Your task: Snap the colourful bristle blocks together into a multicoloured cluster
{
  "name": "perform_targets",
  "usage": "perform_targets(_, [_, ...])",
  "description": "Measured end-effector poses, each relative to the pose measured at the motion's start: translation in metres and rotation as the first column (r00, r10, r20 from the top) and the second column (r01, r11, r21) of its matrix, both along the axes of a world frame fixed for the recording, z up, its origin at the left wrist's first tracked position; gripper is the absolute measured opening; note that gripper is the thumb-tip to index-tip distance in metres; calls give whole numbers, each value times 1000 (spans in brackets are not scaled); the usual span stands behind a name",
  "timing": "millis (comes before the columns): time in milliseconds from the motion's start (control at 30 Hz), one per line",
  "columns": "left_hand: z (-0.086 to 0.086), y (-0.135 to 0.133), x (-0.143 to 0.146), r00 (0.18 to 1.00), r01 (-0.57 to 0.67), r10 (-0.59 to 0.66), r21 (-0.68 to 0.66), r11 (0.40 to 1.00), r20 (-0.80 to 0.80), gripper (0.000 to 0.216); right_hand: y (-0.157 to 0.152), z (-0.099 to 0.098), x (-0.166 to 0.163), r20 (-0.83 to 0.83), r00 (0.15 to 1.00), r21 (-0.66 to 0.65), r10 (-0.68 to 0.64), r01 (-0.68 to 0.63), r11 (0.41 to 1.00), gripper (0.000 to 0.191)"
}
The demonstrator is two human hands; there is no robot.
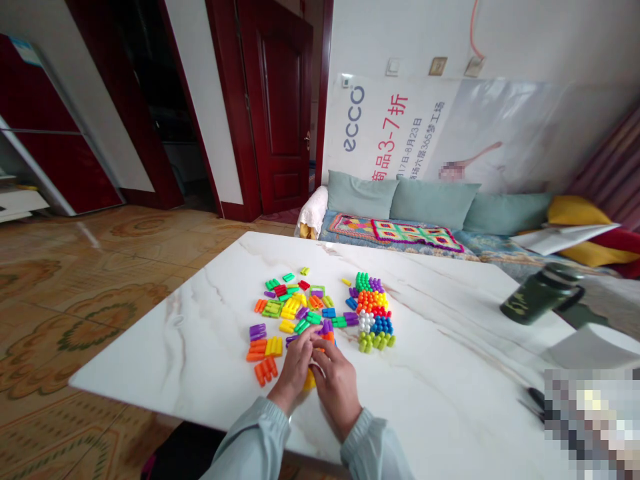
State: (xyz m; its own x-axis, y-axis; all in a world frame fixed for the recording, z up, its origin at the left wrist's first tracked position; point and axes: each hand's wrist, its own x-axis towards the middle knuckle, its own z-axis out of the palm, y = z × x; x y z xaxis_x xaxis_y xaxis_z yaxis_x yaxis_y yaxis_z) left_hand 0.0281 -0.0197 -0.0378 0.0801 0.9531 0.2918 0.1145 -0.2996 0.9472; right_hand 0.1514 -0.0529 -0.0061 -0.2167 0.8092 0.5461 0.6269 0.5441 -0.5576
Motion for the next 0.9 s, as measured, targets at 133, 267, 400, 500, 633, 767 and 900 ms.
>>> perform_targets(133, [1,0,-1,999,9,-9,19,1000,-34,56,3,-1,-9,88,995,107,-44,34,994,31])
perform_targets(267, [10,-1,1,998,-15,17,34,999,-59,48,4,-5,2,60,991,62,-120,116,991,28])
perform_targets(400, [11,2,5,992,17,-8,72,997,-126,32,5,-16,19,-1,977,-100,-211,210,972,13])
perform_targets(500, [8,5,7,987,36,-22,85,996,-162,31,5,-24,25,-124,972,-221,-200,169,960,8])
perform_targets(633, [7,4,6,987,39,-27,72,997,-159,26,4,-28,23,-407,884,-315,-229,99,944,12])
perform_targets(767, [9,2,6,987,48,-34,86,995,-156,23,5,-30,23,-608,742,-403,-282,17,915,24])
perform_targets(900, [7,2,6,983,67,-50,95,993,-176,22,5,-30,41,-635,701,-412,-324,48,910,31])
